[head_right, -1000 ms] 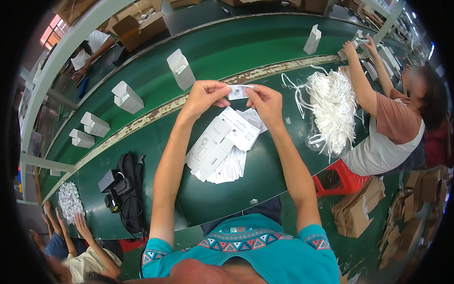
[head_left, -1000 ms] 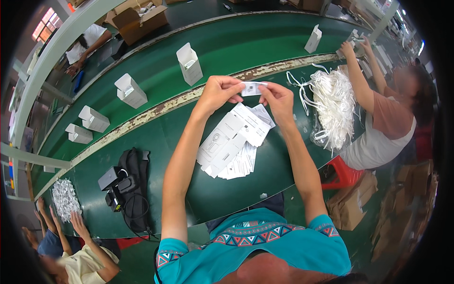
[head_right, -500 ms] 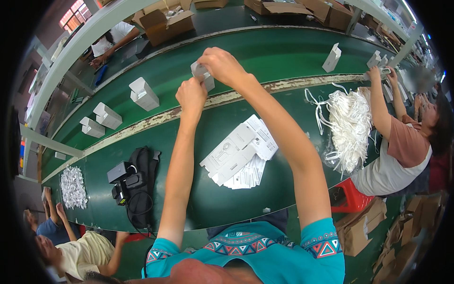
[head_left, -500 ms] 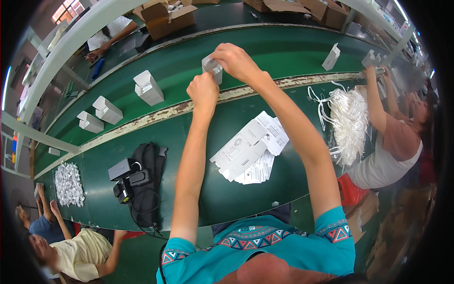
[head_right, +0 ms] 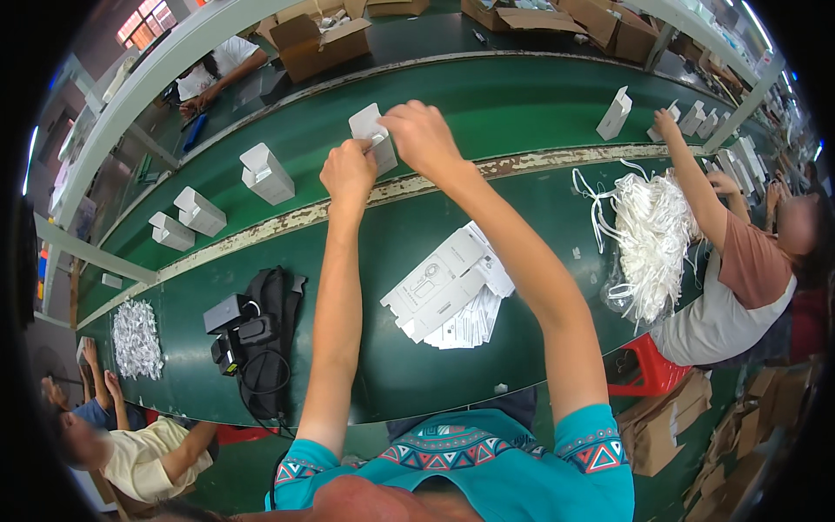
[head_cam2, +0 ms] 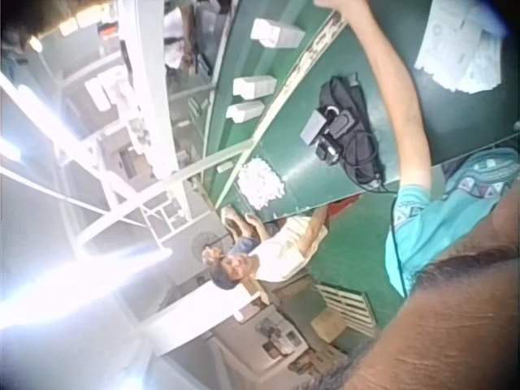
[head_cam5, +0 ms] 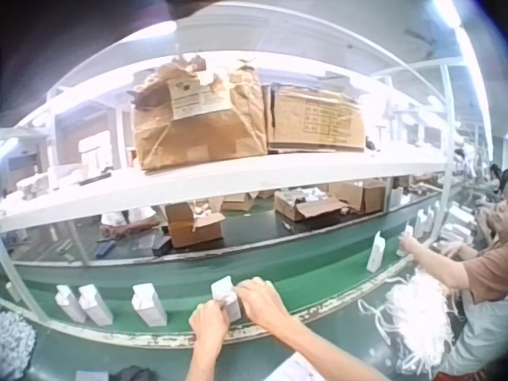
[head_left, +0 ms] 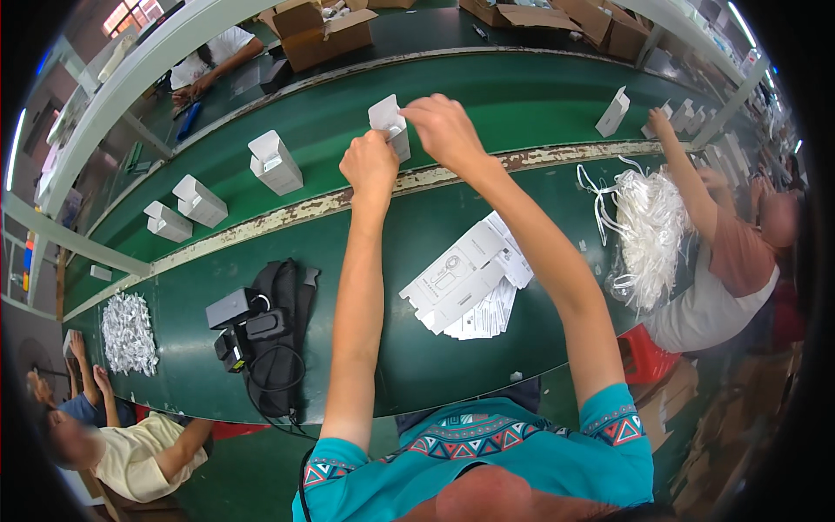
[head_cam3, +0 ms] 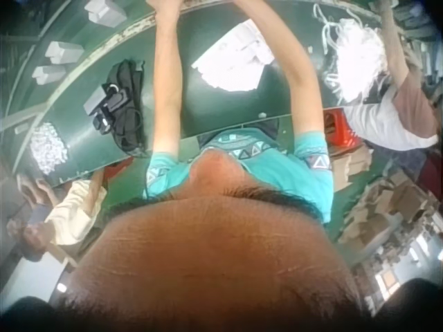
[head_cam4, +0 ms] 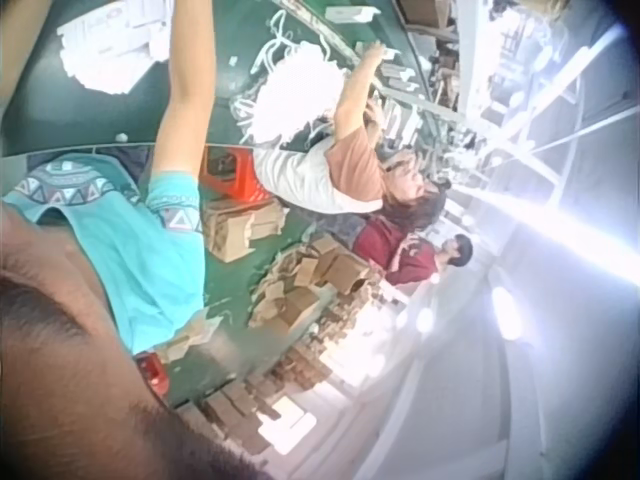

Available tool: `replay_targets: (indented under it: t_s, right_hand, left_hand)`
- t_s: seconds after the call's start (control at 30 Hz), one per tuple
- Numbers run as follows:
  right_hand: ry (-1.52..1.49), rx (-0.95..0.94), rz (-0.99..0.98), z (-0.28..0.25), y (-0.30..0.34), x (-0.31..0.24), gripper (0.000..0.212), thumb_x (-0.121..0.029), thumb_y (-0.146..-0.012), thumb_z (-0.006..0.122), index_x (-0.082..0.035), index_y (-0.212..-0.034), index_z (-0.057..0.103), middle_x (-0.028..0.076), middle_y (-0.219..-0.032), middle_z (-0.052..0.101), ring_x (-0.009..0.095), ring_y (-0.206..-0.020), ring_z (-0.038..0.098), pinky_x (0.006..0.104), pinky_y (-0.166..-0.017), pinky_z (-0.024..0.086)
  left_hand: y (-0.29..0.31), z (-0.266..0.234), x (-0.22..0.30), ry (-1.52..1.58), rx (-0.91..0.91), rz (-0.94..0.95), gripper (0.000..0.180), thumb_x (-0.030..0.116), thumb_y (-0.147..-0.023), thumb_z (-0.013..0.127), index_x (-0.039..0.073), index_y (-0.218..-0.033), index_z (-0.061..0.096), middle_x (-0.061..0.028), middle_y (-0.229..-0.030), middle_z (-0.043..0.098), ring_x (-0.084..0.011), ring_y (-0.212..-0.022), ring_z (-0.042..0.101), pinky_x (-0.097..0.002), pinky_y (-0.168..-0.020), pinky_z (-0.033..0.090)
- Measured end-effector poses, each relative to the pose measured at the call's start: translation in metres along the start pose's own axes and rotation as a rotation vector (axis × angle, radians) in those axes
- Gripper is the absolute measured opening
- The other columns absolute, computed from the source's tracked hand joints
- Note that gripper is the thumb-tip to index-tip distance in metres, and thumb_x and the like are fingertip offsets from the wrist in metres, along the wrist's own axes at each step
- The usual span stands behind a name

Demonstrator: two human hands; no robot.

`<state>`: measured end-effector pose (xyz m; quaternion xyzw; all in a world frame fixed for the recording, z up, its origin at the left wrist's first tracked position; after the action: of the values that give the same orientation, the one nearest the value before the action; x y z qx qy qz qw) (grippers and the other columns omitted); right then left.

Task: The person folds paper leaflets and places them one at a time into small packaging boxes on an assembly line conveyor belt by hand.

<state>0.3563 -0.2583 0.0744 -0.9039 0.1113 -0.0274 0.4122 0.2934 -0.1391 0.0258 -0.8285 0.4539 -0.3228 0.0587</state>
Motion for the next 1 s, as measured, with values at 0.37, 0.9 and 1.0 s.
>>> replay_targets:
  t_s: [0.37,0.9,1.0]
  right_hand:
    - [-0.435,-0.393,0.962,-0.092,0.19,0.04,0.017,-0.016,-0.086,0.079,-0.001,-0.089,0.072,-0.002,-0.07,0.062,0.005,-0.061,0.047,0.0229,-0.054,0.039]
    - [-0.768,-0.197,0.975,-0.083,0.223,0.048,0.019,-0.014,-0.09,0.075,0.004,-0.096,0.075,0.004,-0.077,0.071,0.007,-0.064,0.057,0.0246,-0.059,0.046]
    - [-0.819,-0.032,1.081,-0.087,0.227,0.058,0.016,-0.01,-0.091,0.074,0.005,-0.096,0.075,0.004,-0.081,0.073,0.007,-0.066,0.06,0.0231,-0.062,0.048]
  left_hand:
    - [0.006,-0.02,0.044,0.299,-0.032,0.055,0.023,0.024,-0.088,0.073,0.009,-0.104,0.078,-0.0139,-0.07,0.07,-0.0359,-0.07,0.07,-0.0457,-0.066,0.056]
    - [0.037,0.018,0.102,0.577,-0.291,0.227,0.021,0.018,-0.088,0.074,-0.001,-0.095,0.077,-0.0005,-0.052,0.045,-0.0077,-0.05,0.039,-0.0301,-0.05,0.034]
    - [0.04,0.03,0.104,0.635,-0.372,0.216,0.022,0.019,-0.089,0.074,-0.002,-0.096,0.077,0.002,-0.054,0.048,-0.0053,-0.053,0.041,-0.0277,-0.051,0.035]
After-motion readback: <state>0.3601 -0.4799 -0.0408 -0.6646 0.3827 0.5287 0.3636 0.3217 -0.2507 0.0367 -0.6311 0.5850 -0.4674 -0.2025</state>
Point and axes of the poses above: each hand's wrist, its own y-axis away from the middle knuckle, its own z-axis out of the palm, x = y × z, the point moved 8 cm from there along -y, towards the middle knuckle
